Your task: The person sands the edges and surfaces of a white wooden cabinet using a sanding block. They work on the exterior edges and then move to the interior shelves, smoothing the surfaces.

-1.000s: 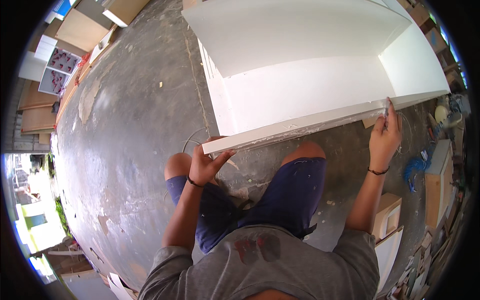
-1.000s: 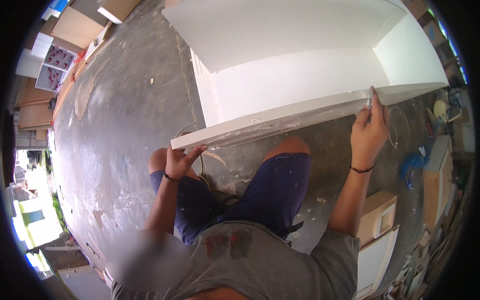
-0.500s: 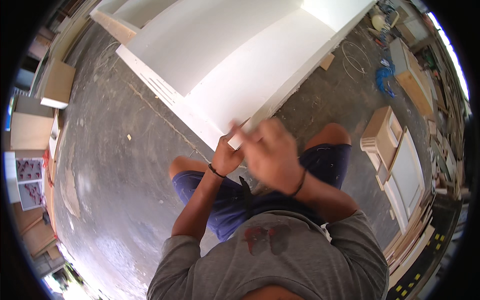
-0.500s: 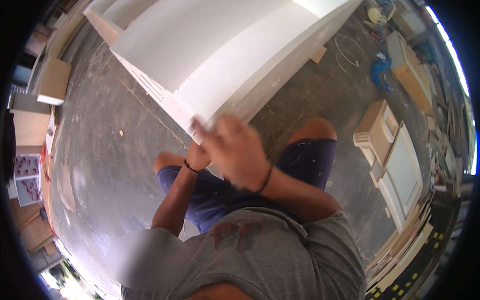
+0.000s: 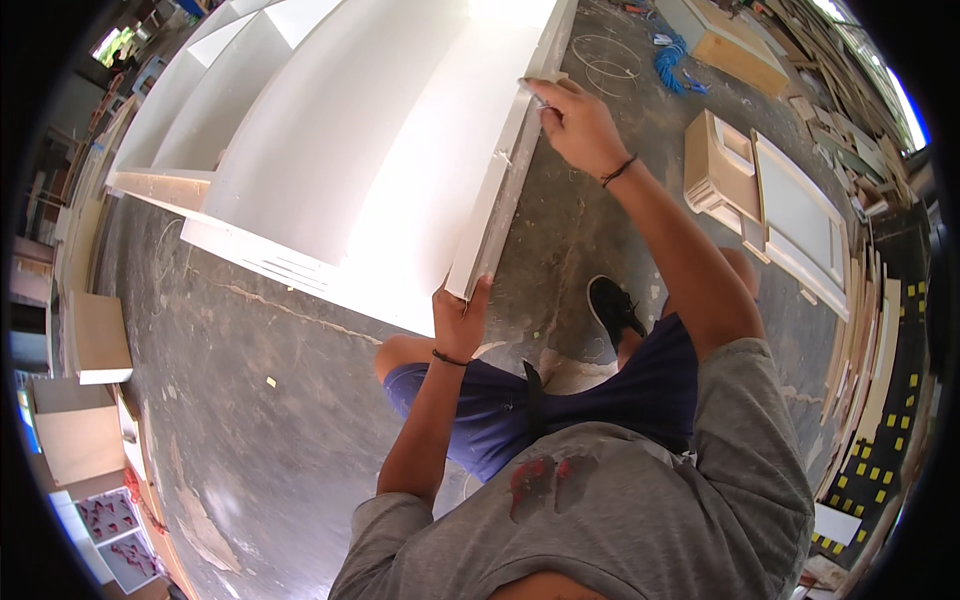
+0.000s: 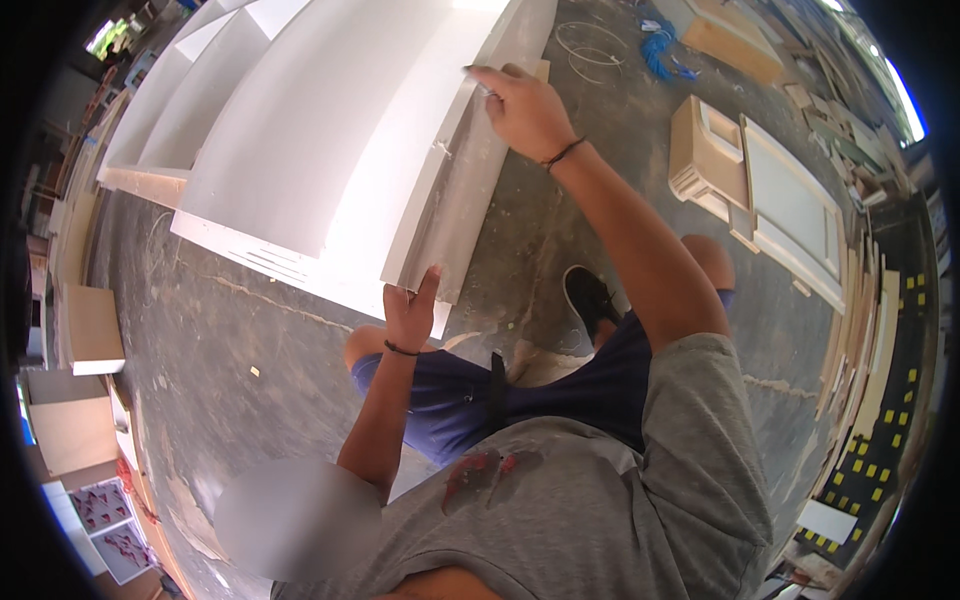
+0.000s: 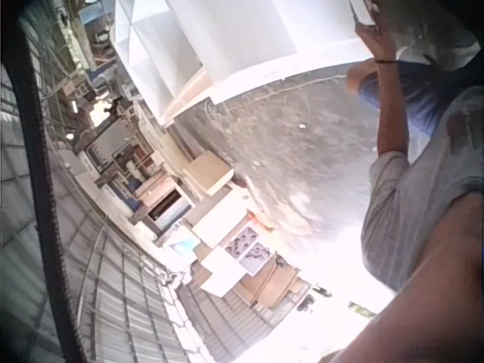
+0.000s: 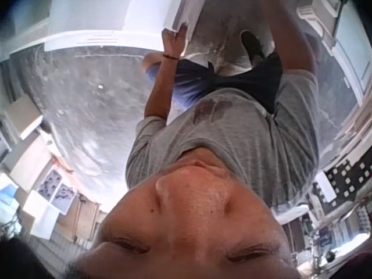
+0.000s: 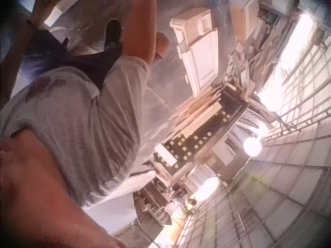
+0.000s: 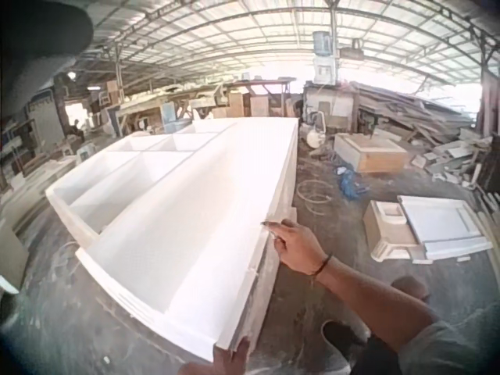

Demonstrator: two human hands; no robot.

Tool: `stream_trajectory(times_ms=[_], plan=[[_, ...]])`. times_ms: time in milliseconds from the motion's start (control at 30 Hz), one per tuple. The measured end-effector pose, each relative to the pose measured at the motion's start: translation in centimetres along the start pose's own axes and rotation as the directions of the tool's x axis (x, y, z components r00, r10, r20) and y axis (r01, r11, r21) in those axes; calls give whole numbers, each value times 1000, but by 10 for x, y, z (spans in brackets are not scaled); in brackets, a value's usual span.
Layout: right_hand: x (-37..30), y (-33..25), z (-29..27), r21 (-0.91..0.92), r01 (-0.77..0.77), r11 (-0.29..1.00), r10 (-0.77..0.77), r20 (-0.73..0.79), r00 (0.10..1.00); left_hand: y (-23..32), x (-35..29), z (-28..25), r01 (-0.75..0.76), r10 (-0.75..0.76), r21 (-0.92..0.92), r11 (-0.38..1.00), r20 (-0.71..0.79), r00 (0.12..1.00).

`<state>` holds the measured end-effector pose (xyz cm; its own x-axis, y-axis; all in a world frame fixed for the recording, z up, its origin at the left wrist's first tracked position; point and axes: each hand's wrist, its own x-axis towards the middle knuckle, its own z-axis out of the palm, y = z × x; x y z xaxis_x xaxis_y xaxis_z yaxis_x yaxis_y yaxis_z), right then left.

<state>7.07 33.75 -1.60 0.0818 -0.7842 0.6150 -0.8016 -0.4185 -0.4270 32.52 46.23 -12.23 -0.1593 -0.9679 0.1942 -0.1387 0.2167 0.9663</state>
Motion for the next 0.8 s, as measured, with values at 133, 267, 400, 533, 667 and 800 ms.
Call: stream_trajectory(times_ms=[133, 267, 400, 533, 667, 800], plan=[[-39, -80, 13, -36, 142, 989, -140, 71, 988, -5, -2, -8, -44, 44, 6, 999, -12, 999], [-113, -172, 14, 97, 281, 955, -297, 236, 925, -15, -8, -11, -5, 5, -24, 1000, -9, 1000], [-156, -216, 26, 416, 307, 856, -387, 120, 914, -9, -8, 5, 250, -296, -365, 897, -76, 952], [-73, -141, -19, 344, -80, 935, 39, 124, 992, 2, -9, -2, 301, -368, -367, 880, -126, 921], [-23, -22, -4, 226, -71, 972, 86, -60, 994, 5, -9, 7, 131, -141, -86, 988, -125, 982], [4, 13, 15, 47, 5, 999, 0, -106, 994, 15, -9, 12, 173, -192, -134, 976, -140, 971]])
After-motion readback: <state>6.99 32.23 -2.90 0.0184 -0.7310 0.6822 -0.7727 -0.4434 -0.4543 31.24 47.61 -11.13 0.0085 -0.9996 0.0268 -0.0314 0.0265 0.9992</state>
